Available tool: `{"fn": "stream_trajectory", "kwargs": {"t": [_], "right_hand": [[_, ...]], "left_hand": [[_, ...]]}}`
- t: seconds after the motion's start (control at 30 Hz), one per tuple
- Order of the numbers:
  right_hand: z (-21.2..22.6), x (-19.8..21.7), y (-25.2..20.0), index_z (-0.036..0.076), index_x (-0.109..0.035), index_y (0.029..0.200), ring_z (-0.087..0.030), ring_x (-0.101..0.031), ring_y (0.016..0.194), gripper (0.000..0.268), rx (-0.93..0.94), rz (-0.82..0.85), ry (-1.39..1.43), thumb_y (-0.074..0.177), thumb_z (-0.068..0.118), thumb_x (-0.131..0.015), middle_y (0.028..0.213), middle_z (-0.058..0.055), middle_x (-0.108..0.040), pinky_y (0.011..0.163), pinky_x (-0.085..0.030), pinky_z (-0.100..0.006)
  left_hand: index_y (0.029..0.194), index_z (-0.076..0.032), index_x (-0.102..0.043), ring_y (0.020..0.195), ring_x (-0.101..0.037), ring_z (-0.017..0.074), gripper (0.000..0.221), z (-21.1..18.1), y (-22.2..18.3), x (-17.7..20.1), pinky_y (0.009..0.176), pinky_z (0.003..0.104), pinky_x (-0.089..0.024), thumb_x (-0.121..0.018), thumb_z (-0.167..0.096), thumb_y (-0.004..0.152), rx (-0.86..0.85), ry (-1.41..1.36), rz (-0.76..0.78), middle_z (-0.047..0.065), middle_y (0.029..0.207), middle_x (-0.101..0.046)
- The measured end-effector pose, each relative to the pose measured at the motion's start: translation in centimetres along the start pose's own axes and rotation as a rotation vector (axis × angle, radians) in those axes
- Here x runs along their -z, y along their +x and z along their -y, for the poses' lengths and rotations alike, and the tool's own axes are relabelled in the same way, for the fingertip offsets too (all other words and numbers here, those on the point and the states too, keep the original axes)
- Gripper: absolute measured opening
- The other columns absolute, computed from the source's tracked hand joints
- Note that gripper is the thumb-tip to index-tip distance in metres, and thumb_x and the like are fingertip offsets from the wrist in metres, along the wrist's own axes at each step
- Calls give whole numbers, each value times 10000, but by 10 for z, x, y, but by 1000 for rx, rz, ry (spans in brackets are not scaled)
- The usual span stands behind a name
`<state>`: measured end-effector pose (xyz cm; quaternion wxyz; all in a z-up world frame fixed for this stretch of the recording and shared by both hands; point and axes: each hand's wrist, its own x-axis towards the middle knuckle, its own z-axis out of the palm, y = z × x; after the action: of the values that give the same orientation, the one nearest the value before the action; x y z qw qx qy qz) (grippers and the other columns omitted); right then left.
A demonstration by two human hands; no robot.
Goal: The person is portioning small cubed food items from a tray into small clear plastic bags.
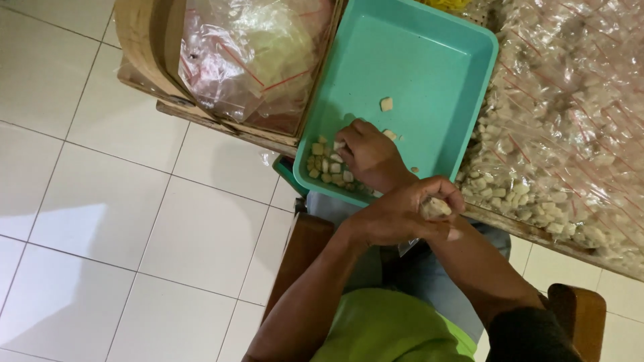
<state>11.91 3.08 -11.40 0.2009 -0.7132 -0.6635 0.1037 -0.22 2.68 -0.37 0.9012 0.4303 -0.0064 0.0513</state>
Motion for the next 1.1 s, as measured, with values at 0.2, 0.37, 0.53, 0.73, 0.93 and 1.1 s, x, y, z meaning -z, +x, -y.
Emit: {"fn": "stream_trajectory", "kwargs": {"t": [0.2, 0.37, 0.53, 0.73, 0.93, 1.1], "right_hand": [[1, -4, -3, 89, -632, 1154, -279, -628, 921, 141, 65, -74, -179, 1079, 204, -597, 1039, -93, -583, 705, -557, -372], [-1, 23, 0, 128, -601, 1183, -335, -656, 974, 186, -146, -2, 6, 1033, 234, -636, 1046, -94, -610, 755, -574, -443], [-4, 98, -37, 270, -670, 1202, -159, -726, 942, 278, -553, -209, 528, 945, 219, -762, 988, 40, -724, 782, -608, -299], [47, 171, -118, -23, -638, 1256, -166, -605, 917, 379, -547, -615, 763, 946, 100, -818, 976, -113, -574, 735, -531, -289], [95, 183, -127, 17, -775, 1073, -258, -728, 822, 245, -143, -514, 314, 843, 56, -847, 1001, -113, -765, 683, -568, -327], [85, 162, -132, 94, -822, 1115, -315, -720, 957, 196, -51, -479, 145, 934, 60, -754, 1089, -110, -739, 752, -591, -394]], "left_hand": [[1248, -68, -641, 945, -596, 80, 515, 9, 2, 1, 863, 291, -542, -893, -259, 841, -29, 3, 2, 40, 1029, -641], [1265, -93, -645, 970, -621, 67, 490, -5, -2, 3, 882, 299, -554, -875, -276, 872, -10, 25, -3, 21, 1037, -661], [1248, -73, -667, 946, -663, 131, 466, -6, -4, 7, 853, 364, -576, -880, -241, 869, -19, 43, -60, 104, 1048, -697], [1228, -39, -649, 904, -657, 124, 449, -5, 0, 2, 835, 349, -585, -871, -120, 846, 19, 82, -89, 107, 1018, -704], [1250, -62, -605, 956, -681, 210, 420, -7, 0, -3, 847, 416, -573, -723, -37, 847, 82, 268, -190, 148, 1096, -686], [1288, -38, -541, 1019, -717, 277, 513, -9, 2, -2, 893, 460, -587, -661, 56, 799, 88, 328, -201, 195, 1168, -672]]}}
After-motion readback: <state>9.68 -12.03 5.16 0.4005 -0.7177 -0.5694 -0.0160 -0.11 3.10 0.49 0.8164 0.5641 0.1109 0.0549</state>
